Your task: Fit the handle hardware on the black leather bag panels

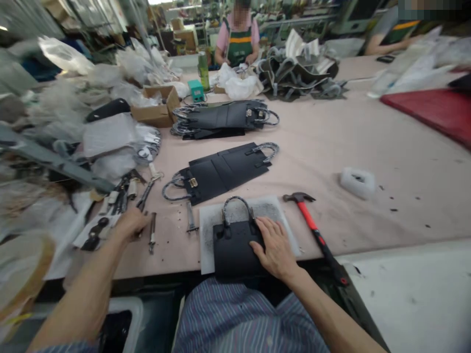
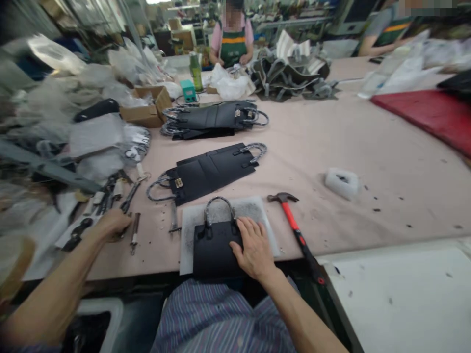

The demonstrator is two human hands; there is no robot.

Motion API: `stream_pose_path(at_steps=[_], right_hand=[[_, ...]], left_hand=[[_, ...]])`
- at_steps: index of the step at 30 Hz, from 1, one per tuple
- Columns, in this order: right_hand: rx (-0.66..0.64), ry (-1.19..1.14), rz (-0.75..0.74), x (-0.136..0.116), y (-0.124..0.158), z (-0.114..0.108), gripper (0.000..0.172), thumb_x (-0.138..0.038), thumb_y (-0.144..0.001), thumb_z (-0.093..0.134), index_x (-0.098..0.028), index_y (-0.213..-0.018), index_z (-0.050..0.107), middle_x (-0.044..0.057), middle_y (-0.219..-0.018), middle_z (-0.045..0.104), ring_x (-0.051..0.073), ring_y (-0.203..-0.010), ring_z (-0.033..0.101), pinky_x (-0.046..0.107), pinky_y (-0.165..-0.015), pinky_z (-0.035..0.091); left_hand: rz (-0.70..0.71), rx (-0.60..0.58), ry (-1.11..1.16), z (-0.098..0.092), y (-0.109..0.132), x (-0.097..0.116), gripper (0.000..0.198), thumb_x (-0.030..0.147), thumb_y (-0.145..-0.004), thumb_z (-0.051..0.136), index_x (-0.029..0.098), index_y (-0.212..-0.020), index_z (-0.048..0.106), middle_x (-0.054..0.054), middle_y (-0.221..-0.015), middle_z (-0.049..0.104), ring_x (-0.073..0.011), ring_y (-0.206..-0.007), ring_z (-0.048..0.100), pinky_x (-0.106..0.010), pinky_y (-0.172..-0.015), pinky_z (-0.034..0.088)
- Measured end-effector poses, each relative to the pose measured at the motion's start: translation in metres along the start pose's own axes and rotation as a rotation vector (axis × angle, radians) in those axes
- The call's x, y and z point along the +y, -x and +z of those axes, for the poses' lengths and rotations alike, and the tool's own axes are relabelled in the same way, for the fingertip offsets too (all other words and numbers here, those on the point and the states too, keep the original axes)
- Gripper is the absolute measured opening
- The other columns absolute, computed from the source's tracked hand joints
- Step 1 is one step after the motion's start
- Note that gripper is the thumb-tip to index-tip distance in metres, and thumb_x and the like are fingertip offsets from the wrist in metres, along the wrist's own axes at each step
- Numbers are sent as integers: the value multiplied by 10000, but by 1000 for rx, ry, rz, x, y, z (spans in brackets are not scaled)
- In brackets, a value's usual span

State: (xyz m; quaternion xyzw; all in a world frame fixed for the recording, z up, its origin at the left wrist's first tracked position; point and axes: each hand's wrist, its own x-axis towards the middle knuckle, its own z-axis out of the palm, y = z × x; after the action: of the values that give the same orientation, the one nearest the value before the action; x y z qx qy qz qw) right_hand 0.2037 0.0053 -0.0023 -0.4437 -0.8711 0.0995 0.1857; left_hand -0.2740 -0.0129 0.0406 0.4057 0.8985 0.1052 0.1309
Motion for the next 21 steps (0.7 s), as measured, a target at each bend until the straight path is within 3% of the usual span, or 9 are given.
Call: stream_pose_path(at_steps=[2, 4, 7, 10, 12, 14, 16, 18, 21], right_hand=[[-9, -12, 20, -1, -1, -2, 574, -377, -964, 548, -144, -1477, 440, 157, -1502, 521, 338, -1415, 420, 561, -1201, 262], [-10, -24, 38, -2, -2, -3, 581, -372, -956, 561, -144, -1477, 444, 152, -1508, 518, 337, -1418, 417, 564, -1206, 252], [-11, -40, 51, -3, -2, -5, 583, -370, -948, 572, -137, -1470, 459, 150, -1512, 516, 331, -1421, 412, 559, -1215, 243], [-15, -46, 59, -3, -2, -6, 582, -362, -941, 579, -134, -1465, 469, 149, -1515, 513, 331, -1426, 406, 557, -1221, 235], [-19, -50, 60, -3, -2, -6, 585, -357, -937, 582, -135, -1466, 469, 148, -1518, 511, 331, -1428, 403, 558, -1221, 235], [-23, -56, 65, -3, -2, -7, 590, -356, -935, 585, -137, -1470, 467, 145, -1522, 508, 331, -1430, 401, 558, -1221, 236], [-26, -64, 72, -3, -2, -7, 592, -359, -934, 588, -142, -1472, 468, 142, -1527, 505, 332, -1432, 399, 559, -1221, 238], [-29, -75, 76, -2, -2, -8, 596, -364, -935, 592, -146, -1476, 468, 141, -1530, 502, 331, -1435, 395, 558, -1222, 239], [-27, -84, 75, -1, -1, -8, 610, -372, -936, 599, -141, -1483, 462, 142, -1530, 503, 327, -1438, 391, 554, -1227, 229]], left_hand=[[-34, -91, -67, -8, -5, 3, 280, 187, -616, 690, 228, -482, 448, -72, -422, 530, -381, -660, 682, -459, -670, 559], [-9, -68, -82, -18, 2, 11, 234, 224, -622, 686, 230, -482, 498, -46, -408, 510, -342, -581, 633, -472, -669, 559], [121, 31, 235, -20, 38, 45, 181, 342, -708, 677, 214, -592, 624, -44, -543, 632, -276, -600, 625, -451, -693, 580], [177, -148, 867, 8, 96, 101, 288, 452, -771, 713, 184, -875, 691, -46, -841, 745, -227, -752, 715, -391, -751, 616], [183, -230, 1114, 40, 132, 138, 328, 459, -777, 738, 184, -942, 671, -33, -871, 739, -205, -734, 726, -371, -730, 628], [255, -260, 1144, 71, 157, 166, 326, 433, -813, 735, 189, -1019, 670, -29, -876, 740, -196, -766, 734, -346, -742, 629], [369, -224, 1055, 94, 172, 180, 239, 388, -875, 688, 195, -1014, 668, -28, -873, 740, -181, -795, 733, -312, -764, 617], [474, -161, 950, 107, 177, 184, 160, 345, -933, 620, 204, -997, 657, -30, -894, 742, -171, -826, 731, -295, -785, 605], [581, -133, 835, 109, 177, 182, 137, 304, -981, 550, 212, -1026, 640, -41, -953, 746, -168, -867, 728, -299, -807, 602]])
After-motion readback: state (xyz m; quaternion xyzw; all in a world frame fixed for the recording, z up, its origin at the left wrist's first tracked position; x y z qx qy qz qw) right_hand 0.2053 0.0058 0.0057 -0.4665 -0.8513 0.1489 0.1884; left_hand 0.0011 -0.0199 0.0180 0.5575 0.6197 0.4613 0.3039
